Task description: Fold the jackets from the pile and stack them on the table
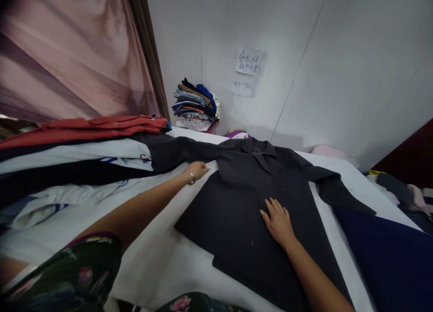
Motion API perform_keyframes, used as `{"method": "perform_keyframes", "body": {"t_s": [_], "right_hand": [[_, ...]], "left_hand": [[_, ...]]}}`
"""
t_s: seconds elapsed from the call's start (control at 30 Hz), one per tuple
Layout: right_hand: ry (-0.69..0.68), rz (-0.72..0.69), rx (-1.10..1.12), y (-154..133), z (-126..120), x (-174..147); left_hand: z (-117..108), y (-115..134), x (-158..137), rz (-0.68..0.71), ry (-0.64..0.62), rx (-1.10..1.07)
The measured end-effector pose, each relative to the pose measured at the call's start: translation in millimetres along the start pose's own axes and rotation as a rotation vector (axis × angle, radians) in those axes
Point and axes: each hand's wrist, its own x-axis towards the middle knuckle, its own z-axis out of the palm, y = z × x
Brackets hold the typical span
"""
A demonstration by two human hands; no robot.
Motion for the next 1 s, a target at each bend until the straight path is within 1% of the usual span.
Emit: {"method": "perform_keyframes", "body": {"t_s": [0.07, 0.1, 0.17, 0.27, 0.37, 0.47, 0.57, 0.67, 0.73, 0.8, 0.9, 1.0], "right_hand": [[0.049, 0.006, 0.018, 4.0, 0.8, -0.2], [0.070, 0.014, 0.026, 5.7, 0.9, -0.1], [0.092, 0.033, 0.049, 8.3, 0.0, 0.1], [0.099, 0.026, 0.107, 10.0, -3.6, -0.7], [0.084, -0.002, 0.123, 9.1, -8.0, -4.7], [0.028, -0.026, 0.075, 6.3, -10.9, -10.7], [0.001, -0.036, 0.016, 4.1, -11.8, -15.3], [-0.004, -0.015, -0.039, 1.8, -12.0, -18.6], [0.022, -0.012, -0.066, -2.1, -13.3, -20.1], [0.056, -0.047, -0.049, -9.5, -16.1, -20.2], [0.075, -0.135, 0.048, -25.8, -20.6, -15.9], [0.005, -0.163, 0.100, -42.1, -18.9, -8.9]], "left_hand": [[24.8, -11.7, -20.8, -0.057, -0.074, -0.099], [32.9, -15.0, -28.2, -0.085, -0.106, -0.147], [41.4, -16.5, -37.8, -0.130, -0.157, -0.243], [40.2, -16.0, -46.6, -0.147, -0.207, -0.375], [32.0, -27.2, -59.7, -0.154, -0.238, -0.423], [26.5, -47.2, -74.5, -0.195, -0.272, -0.357], [25.1, -59.9, -79.8, -0.193, -0.283, -0.265], [22.4, -62.8, -70.5, -0.184, -0.273, -0.210], [18.5, -62.5, -56.3, -0.197, -0.245, -0.195], [14.5, -61.3, -37.0, -0.216, -0.204, -0.211], [13.6, -55.0, -3.2, -0.251, -0.160, -0.315], [21.4, -42.7, 29.2, -0.293, -0.148, -0.496]]}}
